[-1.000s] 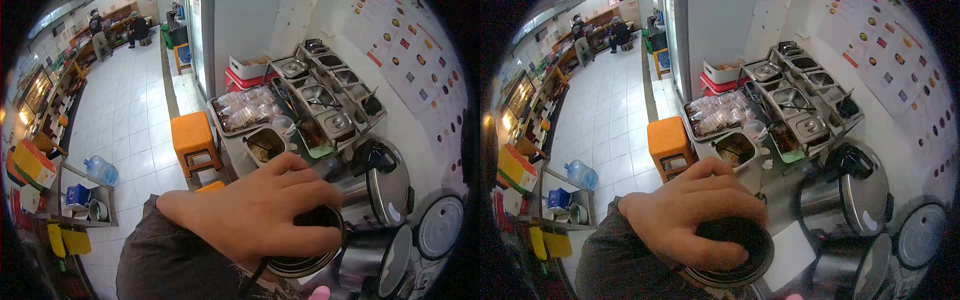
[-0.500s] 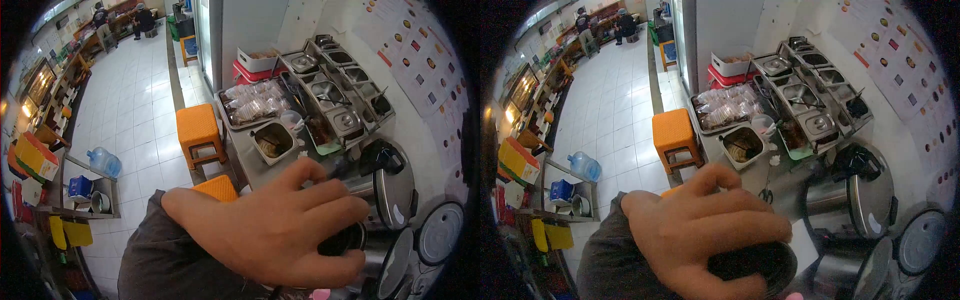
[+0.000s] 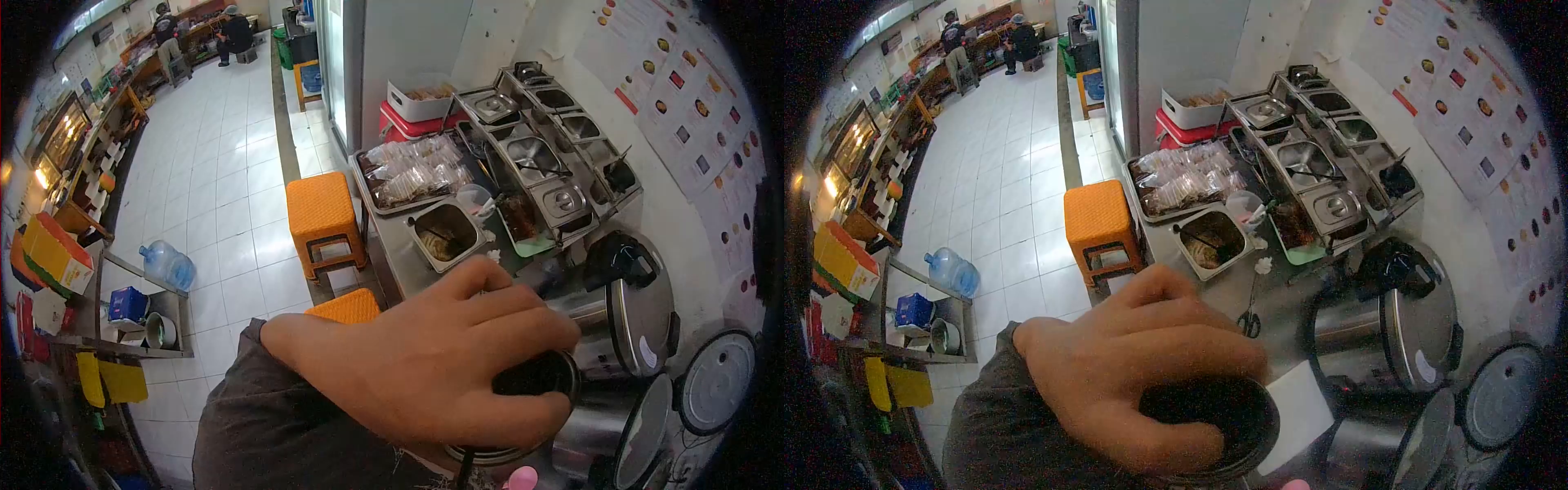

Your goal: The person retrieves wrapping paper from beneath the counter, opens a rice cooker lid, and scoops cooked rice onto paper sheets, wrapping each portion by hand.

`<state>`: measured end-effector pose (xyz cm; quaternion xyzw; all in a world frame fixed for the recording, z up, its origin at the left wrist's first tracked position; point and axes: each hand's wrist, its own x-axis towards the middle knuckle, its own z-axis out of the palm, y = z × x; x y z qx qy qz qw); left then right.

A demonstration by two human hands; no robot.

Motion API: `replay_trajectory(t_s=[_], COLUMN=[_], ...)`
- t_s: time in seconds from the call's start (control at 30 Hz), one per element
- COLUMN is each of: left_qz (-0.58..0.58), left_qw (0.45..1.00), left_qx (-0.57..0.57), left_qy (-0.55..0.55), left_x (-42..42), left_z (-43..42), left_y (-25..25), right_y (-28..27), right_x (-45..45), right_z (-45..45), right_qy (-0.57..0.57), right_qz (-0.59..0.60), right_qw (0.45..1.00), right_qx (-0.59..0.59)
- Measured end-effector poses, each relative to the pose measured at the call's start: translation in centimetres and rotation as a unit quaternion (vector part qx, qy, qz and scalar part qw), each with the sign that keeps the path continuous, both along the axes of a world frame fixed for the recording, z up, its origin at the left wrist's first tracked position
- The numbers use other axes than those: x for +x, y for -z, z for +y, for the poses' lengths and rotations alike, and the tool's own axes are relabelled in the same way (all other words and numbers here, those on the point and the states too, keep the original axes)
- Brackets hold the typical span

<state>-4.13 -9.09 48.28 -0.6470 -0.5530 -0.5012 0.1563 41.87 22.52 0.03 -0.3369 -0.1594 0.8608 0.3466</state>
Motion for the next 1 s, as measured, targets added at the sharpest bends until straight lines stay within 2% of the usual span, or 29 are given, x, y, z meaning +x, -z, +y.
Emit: replay_trajectory(t_s=[0.13, 0.23, 0.3, 0.4, 0.47, 0.57, 0.63, 0.7, 0.83, 0.93, 1.0], left_qz=[0.004, -0.004, -0.033, 0.003, -0.027, -0.131, -0.114, -0.116, -0.045, -0.110, -0.147], left_qw=[0.997, 0.994, 0.991, 0.998, 0.999, 0.987, 0.989, 0.988, 0.995, 0.985, 0.974], left_qx=[-0.071, -0.113, -0.127, -0.058, -0.043, -0.086, -0.081, -0.086, -0.064, -0.105, -0.147], left_qy=[0.004, 0.002, 0.001, 0.007, 0.013, 0.027, 0.038, 0.047, 0.062, 0.076, 0.084], left_x=[-1.0, -1.2, -1.0, -1.2, -1.1, -0.6, -0.9, -1.0, -0.9, -0.5, -0.4], left_z=[-0.7, -1.3, -1.7, -1.1, -0.9, -1.2, -1.0, -1.1, -0.7, -0.7, -0.7], left_y=[0.7, 0.2, -0.1, 0.7, 1.0, 1.3, 1.5, 1.5, 1.5, 1.5, 1.4], right_y=[-0.2, -0.6, -1.1, -2.1, -2.8, -3.7, -4.1, -4.3, -1.5, -3.3, -2.1], right_x=[0.8, 2.4, 3.7, 5.8, 7.2, 8.8, 9.5, 10.1, 11.9, 10.6, 11.8], right_z=[-0.2, -0.4, -0.6, -1.3, -1.9, -3.2, -4.3, -5.9, -7.1, -7.7, -7.6], right_qy=[-0.014, -0.049, -0.100, -0.199, -0.250, -0.308, -0.340, -0.340, -0.146, -0.170, -0.167], right_qz=[0.070, 0.179, 0.283, 0.404, 0.445, 0.479, 0.495, 0.508, 0.480, 0.535, 0.524], right_qw=[0.997, 0.979, 0.943, 0.869, 0.830, 0.788, 0.763, 0.757, 0.855, 0.793, 0.807], right_qx=[-0.033, -0.087, -0.143, -0.207, -0.224, -0.234, -0.237, -0.233, -0.132, -0.239, -0.217])
